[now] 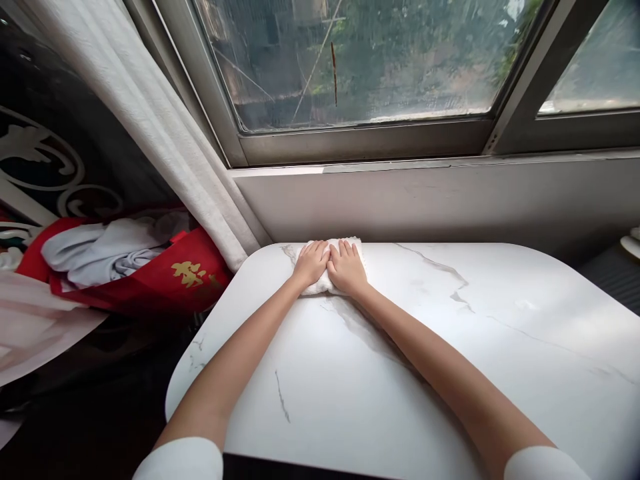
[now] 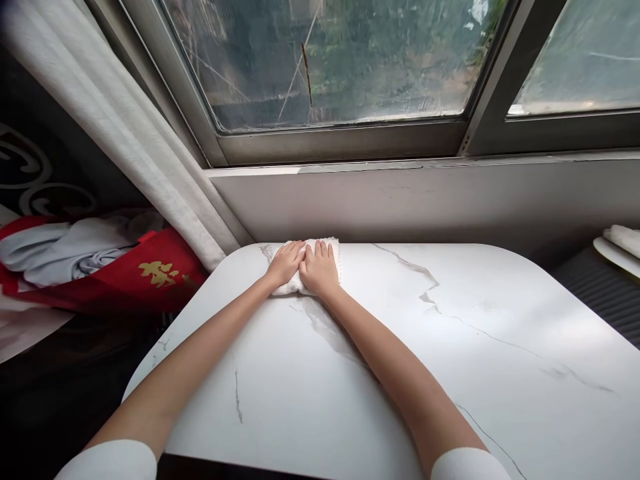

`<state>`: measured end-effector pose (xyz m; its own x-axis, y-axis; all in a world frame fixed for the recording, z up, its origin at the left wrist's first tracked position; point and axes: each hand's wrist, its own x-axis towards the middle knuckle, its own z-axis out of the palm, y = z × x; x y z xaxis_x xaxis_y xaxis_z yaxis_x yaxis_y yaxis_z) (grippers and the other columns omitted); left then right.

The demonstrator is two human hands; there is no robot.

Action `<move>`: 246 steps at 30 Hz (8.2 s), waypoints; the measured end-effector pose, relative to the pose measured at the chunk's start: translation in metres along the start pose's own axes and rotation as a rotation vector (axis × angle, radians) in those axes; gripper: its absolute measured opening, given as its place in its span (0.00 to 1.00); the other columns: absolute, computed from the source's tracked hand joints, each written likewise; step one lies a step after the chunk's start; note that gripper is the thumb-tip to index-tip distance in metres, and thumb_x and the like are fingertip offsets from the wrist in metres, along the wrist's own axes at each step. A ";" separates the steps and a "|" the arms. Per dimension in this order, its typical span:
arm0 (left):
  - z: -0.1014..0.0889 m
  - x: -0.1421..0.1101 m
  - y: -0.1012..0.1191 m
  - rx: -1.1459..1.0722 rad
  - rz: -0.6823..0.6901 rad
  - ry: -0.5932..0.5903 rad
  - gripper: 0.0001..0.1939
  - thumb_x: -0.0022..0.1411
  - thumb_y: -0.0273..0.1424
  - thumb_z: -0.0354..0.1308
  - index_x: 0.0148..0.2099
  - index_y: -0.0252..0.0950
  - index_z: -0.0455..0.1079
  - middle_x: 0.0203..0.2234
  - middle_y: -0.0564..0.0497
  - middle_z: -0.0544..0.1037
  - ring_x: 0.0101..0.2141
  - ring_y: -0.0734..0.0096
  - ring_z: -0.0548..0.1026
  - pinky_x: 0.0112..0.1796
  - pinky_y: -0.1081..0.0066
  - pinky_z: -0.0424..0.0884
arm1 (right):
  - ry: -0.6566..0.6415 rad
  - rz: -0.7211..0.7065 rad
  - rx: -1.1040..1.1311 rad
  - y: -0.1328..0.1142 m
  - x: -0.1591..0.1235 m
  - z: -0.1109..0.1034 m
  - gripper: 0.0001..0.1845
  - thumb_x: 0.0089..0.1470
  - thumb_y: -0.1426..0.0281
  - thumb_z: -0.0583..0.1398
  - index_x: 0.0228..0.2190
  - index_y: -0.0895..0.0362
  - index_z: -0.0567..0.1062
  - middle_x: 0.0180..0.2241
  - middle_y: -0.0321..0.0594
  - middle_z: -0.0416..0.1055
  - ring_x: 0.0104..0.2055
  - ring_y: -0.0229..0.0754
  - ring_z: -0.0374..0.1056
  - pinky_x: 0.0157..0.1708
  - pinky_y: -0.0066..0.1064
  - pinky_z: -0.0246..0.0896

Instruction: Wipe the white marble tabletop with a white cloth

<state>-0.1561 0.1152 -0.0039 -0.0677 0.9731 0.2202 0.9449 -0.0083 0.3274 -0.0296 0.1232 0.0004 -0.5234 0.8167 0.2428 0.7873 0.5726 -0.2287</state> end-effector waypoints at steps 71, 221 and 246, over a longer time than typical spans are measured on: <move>-0.056 -0.059 -0.120 -0.152 0.119 0.039 0.28 0.66 0.41 0.36 0.57 0.31 0.65 0.56 0.42 0.70 0.57 0.62 0.64 0.59 0.60 0.56 | 0.039 -0.145 0.131 -0.122 0.000 0.036 0.30 0.62 0.68 0.45 0.61 0.73 0.56 0.64 0.60 0.51 0.67 0.54 0.44 0.64 0.49 0.32; 0.049 -0.182 0.301 -0.239 0.335 -0.309 0.36 0.69 0.48 0.23 0.69 0.30 0.43 0.68 0.41 0.44 0.66 0.57 0.36 0.62 0.45 0.34 | 0.081 0.037 -0.219 0.177 -0.319 -0.108 0.33 0.64 0.64 0.43 0.67 0.54 0.38 0.66 0.42 0.48 0.68 0.46 0.42 0.62 0.47 0.47; 0.105 0.006 0.308 -0.126 0.264 -0.179 0.34 0.69 0.46 0.27 0.67 0.31 0.49 0.66 0.41 0.53 0.65 0.57 0.47 0.62 0.46 0.37 | -0.013 0.147 -0.196 0.291 -0.139 -0.094 0.30 0.62 0.63 0.46 0.61 0.65 0.59 0.64 0.53 0.52 0.66 0.54 0.47 0.61 0.46 0.45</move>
<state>0.1683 0.1430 0.0022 0.2416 0.9585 0.1514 0.8746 -0.2827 0.3939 0.3031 0.1693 -0.0111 -0.4020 0.8918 0.2075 0.9028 0.4239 -0.0728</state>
